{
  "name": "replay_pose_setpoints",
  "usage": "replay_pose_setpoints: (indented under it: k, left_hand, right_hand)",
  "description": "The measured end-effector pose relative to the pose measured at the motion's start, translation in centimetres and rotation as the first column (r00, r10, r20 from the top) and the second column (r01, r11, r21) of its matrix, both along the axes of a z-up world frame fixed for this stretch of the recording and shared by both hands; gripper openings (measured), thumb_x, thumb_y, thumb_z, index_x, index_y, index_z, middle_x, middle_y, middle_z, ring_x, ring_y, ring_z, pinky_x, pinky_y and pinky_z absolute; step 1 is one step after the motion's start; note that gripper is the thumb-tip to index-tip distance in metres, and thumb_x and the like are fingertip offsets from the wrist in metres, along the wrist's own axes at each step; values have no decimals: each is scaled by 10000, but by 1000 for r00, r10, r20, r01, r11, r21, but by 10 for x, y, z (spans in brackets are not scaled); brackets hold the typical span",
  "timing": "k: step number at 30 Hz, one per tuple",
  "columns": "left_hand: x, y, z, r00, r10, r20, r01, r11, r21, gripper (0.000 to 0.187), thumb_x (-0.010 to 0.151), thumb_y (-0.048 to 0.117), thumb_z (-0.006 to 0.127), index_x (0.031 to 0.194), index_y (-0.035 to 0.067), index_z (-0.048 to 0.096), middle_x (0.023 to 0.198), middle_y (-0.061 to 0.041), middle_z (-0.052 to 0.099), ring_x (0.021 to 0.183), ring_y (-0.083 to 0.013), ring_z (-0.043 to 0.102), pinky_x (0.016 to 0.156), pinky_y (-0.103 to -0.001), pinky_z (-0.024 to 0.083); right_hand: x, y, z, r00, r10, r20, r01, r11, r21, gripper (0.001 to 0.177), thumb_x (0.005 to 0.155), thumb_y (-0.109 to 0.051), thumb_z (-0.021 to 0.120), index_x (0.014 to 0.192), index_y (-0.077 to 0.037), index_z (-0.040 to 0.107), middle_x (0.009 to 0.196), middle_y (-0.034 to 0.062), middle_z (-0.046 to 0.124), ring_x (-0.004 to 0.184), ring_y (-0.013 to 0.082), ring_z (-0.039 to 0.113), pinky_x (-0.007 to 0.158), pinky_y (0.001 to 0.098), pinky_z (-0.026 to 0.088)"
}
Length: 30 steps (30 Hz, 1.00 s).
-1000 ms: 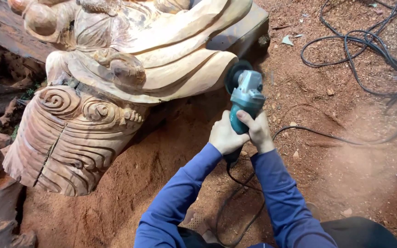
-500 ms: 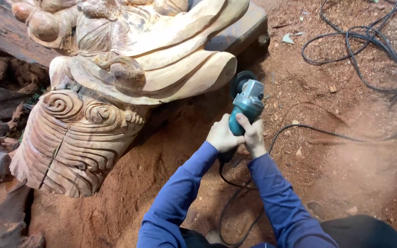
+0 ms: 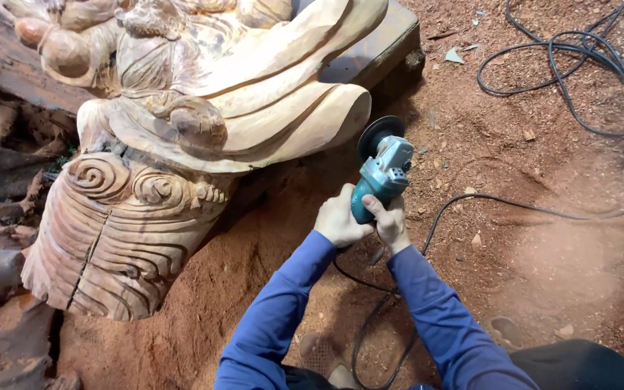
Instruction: Sanding a large, intricate wooden sculpture using a power angle grinder to smooth the surface.
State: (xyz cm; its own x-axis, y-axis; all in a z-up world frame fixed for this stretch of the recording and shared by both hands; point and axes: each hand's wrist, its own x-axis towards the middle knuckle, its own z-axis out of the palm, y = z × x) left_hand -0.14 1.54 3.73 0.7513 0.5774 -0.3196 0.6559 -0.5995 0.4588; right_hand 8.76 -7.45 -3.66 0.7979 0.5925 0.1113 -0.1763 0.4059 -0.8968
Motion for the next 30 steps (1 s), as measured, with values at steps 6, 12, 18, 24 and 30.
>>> replay_pose_setpoints:
  k: [6, 12, 18, 24, 30]
  left_hand:
    - [-3, 5, -18, 997, 74, -7, -74, 997, -23, 691, 616, 423, 811, 1173, 204, 467, 1004, -210, 727, 1049, -419, 714, 933, -523, 580]
    - [-3, 4, -18, 1000, 6, -13, -5, 999, 31, 686, 609, 445, 799, 1168, 205, 483, 988, -193, 733, 1025, -414, 725, 930, -521, 578]
    - [3, -2, -6, 996, 93, 12, -92, 996, -20, 654, 639, 414, 783, 1161, 181, 465, 989, -217, 726, 1032, -438, 714, 933, -535, 573]
    - [24, -21, 16, 996, 91, -21, -91, 996, 18, 680, 636, 457, 768, 1170, 149, 480, 1018, -228, 726, 1045, -448, 713, 945, -534, 574]
    - [32, -29, 14, 987, 145, -66, -145, 989, 6, 728, 644, 522, 766, 1202, 167, 461, 1047, -193, 731, 1068, -409, 717, 946, -517, 580]
  right_hand:
    - [5, 12, -24, 997, 76, 32, -75, 996, -40, 439, 842, -235, 843, 1152, 30, 682, 942, 123, 688, 947, 199, 627, 811, 489, 565]
    - [0, 12, -50, 997, 46, -56, -44, 999, 28, 405, 913, -230, 754, 1206, 24, 636, 999, 114, 685, 1016, 185, 648, 874, 466, 583]
    - [10, 17, -30, 998, 68, 14, -68, 996, 57, 436, 835, -223, 829, 1176, -1, 671, 956, 89, 675, 940, 188, 626, 779, 463, 576]
    - [17, 3, 2, 996, 19, -86, -9, 993, 120, 339, 902, -246, 749, 1133, -16, 658, 898, 72, 650, 877, 152, 648, 732, 379, 589]
    - [27, 3, 0, 992, 71, -107, -58, 991, 119, 320, 860, -264, 777, 1075, -44, 687, 884, 52, 662, 852, 127, 642, 689, 330, 585]
